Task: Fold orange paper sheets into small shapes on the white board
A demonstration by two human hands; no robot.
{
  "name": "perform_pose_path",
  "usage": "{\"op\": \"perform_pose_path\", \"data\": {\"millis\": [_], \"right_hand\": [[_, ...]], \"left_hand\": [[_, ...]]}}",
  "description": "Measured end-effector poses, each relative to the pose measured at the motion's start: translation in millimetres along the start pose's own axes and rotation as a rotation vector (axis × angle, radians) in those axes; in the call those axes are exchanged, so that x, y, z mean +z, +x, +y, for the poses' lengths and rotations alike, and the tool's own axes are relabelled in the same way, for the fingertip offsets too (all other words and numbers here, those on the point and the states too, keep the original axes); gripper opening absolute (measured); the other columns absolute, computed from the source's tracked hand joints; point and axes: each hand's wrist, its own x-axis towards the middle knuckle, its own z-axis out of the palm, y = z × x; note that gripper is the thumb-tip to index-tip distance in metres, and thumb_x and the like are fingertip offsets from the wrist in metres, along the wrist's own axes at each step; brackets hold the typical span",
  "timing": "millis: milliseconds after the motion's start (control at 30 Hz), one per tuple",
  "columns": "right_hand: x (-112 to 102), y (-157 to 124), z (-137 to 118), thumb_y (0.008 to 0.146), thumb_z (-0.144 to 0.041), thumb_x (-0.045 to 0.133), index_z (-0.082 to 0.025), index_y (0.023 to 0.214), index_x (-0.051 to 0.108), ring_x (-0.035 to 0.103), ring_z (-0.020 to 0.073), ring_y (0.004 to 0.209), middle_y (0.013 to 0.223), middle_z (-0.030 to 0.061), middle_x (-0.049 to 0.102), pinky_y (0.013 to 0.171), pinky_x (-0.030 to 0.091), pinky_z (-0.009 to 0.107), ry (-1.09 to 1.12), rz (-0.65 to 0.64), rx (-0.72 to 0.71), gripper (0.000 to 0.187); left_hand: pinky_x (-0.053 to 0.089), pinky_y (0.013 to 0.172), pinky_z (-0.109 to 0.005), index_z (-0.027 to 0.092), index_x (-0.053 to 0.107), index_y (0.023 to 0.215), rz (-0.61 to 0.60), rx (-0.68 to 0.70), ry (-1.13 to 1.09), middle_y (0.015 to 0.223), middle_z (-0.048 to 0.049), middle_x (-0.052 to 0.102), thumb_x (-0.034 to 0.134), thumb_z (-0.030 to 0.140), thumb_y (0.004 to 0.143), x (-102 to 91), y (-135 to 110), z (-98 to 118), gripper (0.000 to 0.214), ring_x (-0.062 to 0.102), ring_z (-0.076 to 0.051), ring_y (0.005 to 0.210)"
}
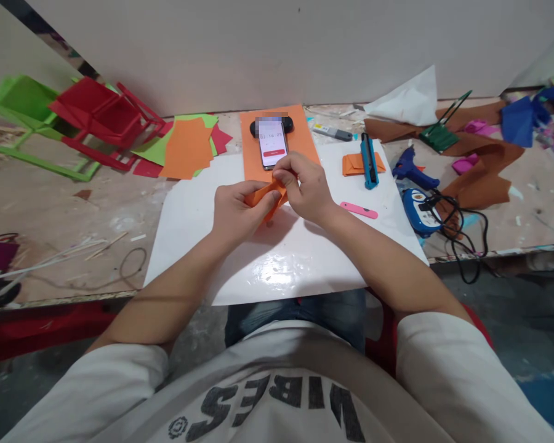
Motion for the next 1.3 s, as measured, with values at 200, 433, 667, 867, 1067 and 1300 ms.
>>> {"op": "perform_pose_path", "data": {"millis": [200, 433, 667, 867, 1067, 1300], "right_hand": [[-1, 2, -1, 0.125, -0.079, 0.053, -0.028, 0.100, 0.068, 0.066, 0.0216, 0.080, 0.088, 0.0026, 0.069, 0.081, 0.060, 0.042, -0.032, 0.006, 0.015, 0.059], [-4, 4, 5, 0.126, -0.077, 0.051, -0.029, 0.102, 0.067, 0.067, 0.0222, 0.081, 0.090, 0.0023, 0.067, 0.079, 0.058, 0.042, -0.054, 0.070, -0.039, 0.056], [-5, 1, 10, 0.126, -0.080, 0.047, -0.029, 0.106, 0.069, 0.069, 0.0234, 0.085, 0.092, 0.0029, 0.067, 0.085, 0.062, 0.045, -0.098, 0.048, -0.007, 0.059], [-11, 3, 11, 0.126, -0.079, 0.051, -0.029, 0.107, 0.073, 0.073, 0.0247, 0.089, 0.095, 0.0040, 0.069, 0.090, 0.066, 0.047, -0.075, 0.092, 0.026, 0.058], [-22, 7, 11, 0.124, -0.083, 0.054, -0.029, 0.109, 0.076, 0.078, 0.0290, 0.103, 0.100, 0.0065, 0.072, 0.099, 0.069, 0.050, -0.077, 0.111, 0.088, 0.060], [-27, 21, 20, 0.098, -0.094, 0.088, -0.030, 0.119, 0.078, 0.083, 0.0279, 0.118, 0.122, 0.0084, 0.085, 0.100, 0.072, 0.044, 0.194, 0.091, 0.225, 0.068]], "left_hand": [[0.054, 0.053, -0.033, 0.028, 0.097, 0.106, -0.008, -0.061, -0.099, 0.067, 0.0006, 0.078, 0.091, 0.069, 0.107, 1.4, 1, -4, 0.041, 0.072, -0.020, 0.052], [0.076, 0.111, -0.047, 0.029, 0.091, 0.141, 0.109, 0.101, 0.001, 0.143, -0.0109, 0.093, 0.100, 0.069, 0.097, 2.8, 2, -8, 0.060, 0.089, -0.036, 0.133], [0.074, 0.114, -0.050, 0.030, 0.083, 0.150, 0.097, 0.078, 0.014, 0.156, -0.0115, 0.087, 0.103, 0.066, 0.095, 8.7, -1, -11, 0.068, 0.083, -0.040, 0.144], [0.076, 0.110, -0.048, 0.031, 0.079, 0.153, 0.078, 0.084, -0.027, 0.160, -0.0118, 0.084, 0.100, 0.064, 0.096, 9.4, -1, -9, 0.069, 0.087, -0.037, 0.135], [0.075, 0.084, -0.037, 0.029, 0.074, 0.153, 0.036, 0.010, -0.115, 0.148, -0.0123, 0.088, 0.100, 0.068, 0.095, 10.9, 0, -11, 0.074, 0.091, -0.030, 0.106], [0.079, 0.095, -0.044, 0.024, 0.078, 0.131, 0.110, -0.027, -0.210, 0.128, -0.0127, 0.092, 0.101, 0.064, 0.092, 4.9, 8, -13, 0.060, 0.092, -0.034, 0.114]]}}
